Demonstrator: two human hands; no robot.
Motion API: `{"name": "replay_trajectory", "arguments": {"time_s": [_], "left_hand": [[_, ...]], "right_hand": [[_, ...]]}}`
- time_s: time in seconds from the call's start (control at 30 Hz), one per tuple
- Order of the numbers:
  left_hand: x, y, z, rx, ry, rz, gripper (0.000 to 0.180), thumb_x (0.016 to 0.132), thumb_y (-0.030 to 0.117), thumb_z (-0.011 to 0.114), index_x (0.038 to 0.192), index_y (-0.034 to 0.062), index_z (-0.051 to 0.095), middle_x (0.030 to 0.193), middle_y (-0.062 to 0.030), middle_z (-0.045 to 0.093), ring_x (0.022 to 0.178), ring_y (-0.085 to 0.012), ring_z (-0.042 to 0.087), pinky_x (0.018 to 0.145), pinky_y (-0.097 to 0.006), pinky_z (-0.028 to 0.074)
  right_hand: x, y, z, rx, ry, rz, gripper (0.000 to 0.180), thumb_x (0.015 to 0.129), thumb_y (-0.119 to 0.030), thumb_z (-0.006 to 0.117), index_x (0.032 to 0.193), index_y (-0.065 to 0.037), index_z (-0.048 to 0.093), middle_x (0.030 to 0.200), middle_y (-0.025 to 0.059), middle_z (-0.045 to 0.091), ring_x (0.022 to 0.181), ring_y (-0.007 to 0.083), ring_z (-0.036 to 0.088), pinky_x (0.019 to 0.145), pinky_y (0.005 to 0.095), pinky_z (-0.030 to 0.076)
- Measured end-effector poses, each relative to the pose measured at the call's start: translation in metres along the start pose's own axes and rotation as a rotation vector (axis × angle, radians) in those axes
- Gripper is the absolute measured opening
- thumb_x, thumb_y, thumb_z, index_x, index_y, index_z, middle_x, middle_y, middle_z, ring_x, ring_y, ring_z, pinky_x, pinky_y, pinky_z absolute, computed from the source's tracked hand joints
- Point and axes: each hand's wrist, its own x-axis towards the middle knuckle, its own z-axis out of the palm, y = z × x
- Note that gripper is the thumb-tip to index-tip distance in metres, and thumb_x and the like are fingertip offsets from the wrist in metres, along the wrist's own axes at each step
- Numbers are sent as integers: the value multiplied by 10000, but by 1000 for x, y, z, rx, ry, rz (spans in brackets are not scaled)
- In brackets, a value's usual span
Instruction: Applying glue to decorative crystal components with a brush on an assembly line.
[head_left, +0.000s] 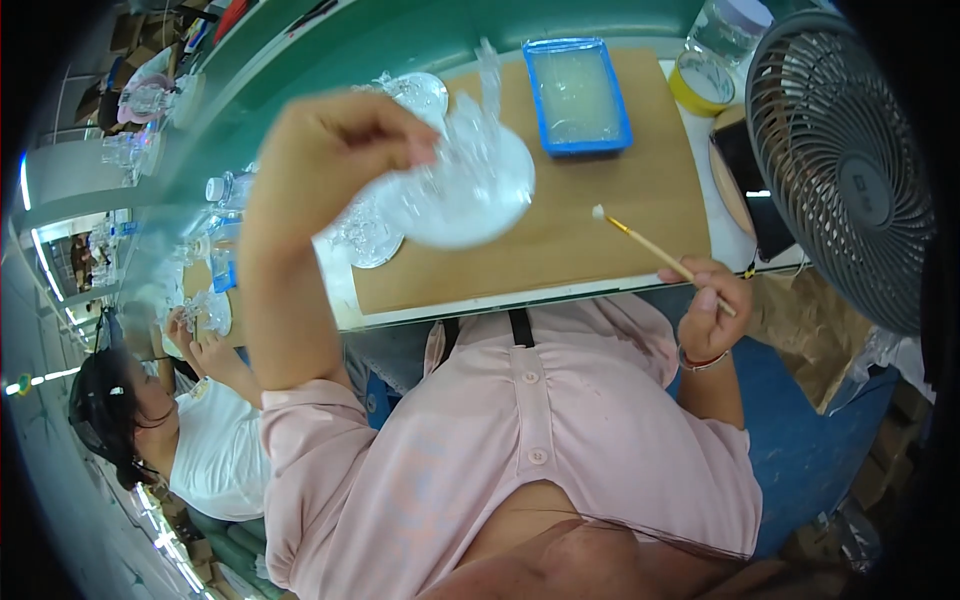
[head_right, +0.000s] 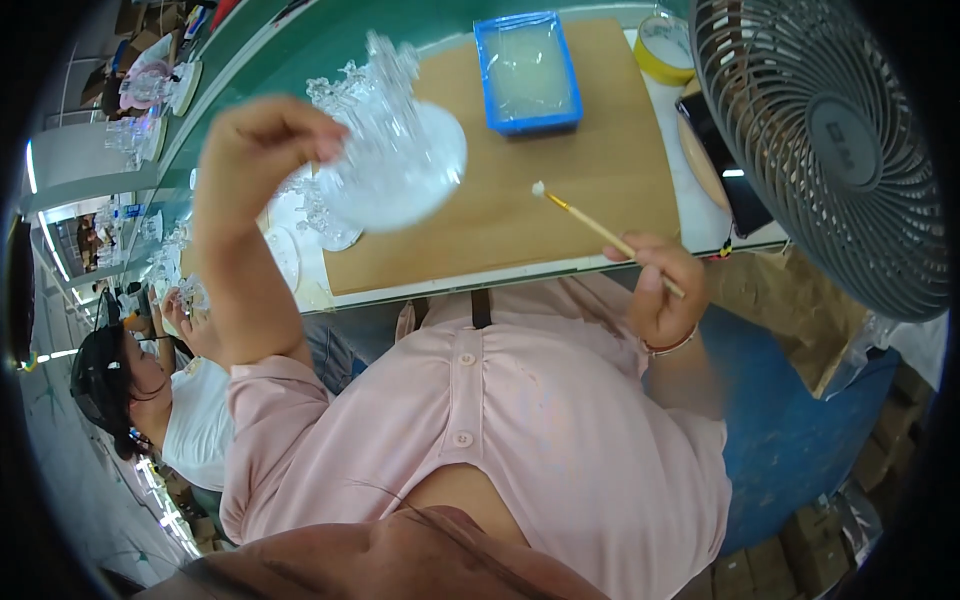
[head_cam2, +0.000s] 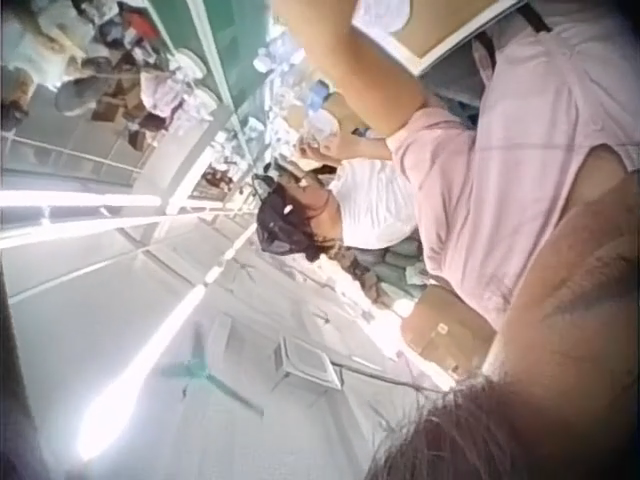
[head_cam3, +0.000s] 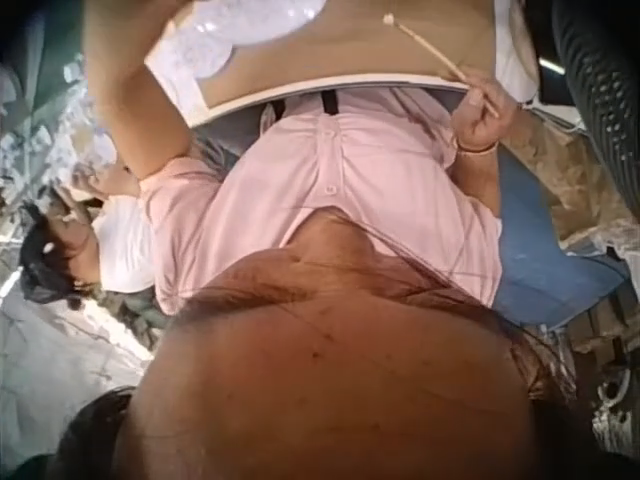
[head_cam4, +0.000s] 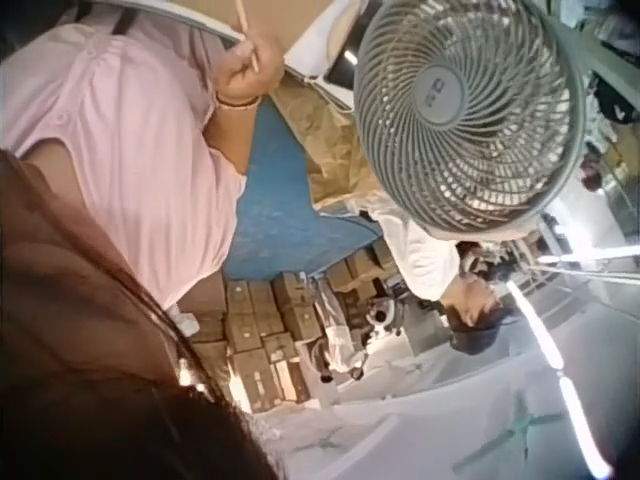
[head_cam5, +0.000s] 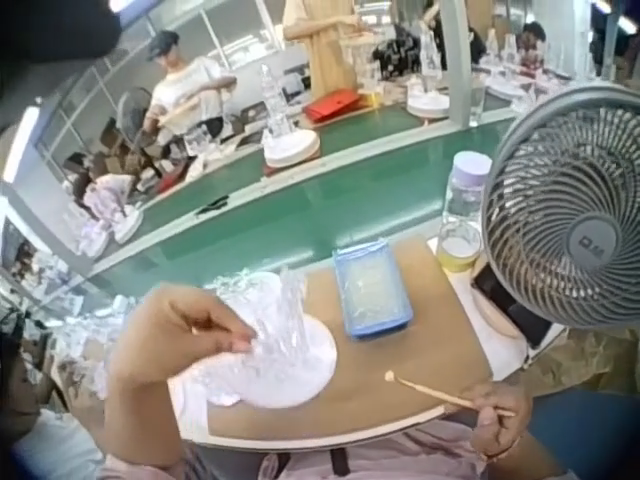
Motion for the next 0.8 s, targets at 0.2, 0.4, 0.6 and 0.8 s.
{"name": "replay_trajectory", "arguments": {"time_s": [0.2,0.4,0.6,0.8], "left_hand": [[141,-9,-40,578,345,42,192,743,168,716,859,21,673,714,-121,650,651,-280,639,625,-338,508],[237,-114,-44,1008,638,35,164,766,123,587,844,32,700,900,-202,671,846,-370,652,757,-451,521],[200,-64,9,1015,704,72,299,790,287,709,981,62,655,1207,-169,515,1075,-317,568,826,-404,515],[59,57,101,-877,-198,1258,532,990,414,350,962,-25,648,1017,-165,656,1022,-291,592,956,-403,405]], "right_hand": [[-5,14,12,-10,-16,2,162,970,-132,405,1062,1,398,977,236,591,720,243,647,711,359,526],[0,4,16,14,-21,-47,193,992,-158,392,1108,-3,392,1021,239,586,764,251,646,736,370,525],[-4,11,3,-69,10,-57,221,999,-206,393,1100,-10,398,1027,241,588,773,251,646,735,355,512],[6,17,15,26,112,0,251,983,-248,453,1059,-10,421,1018,209,600,847,254,642,802,372,492]]}}
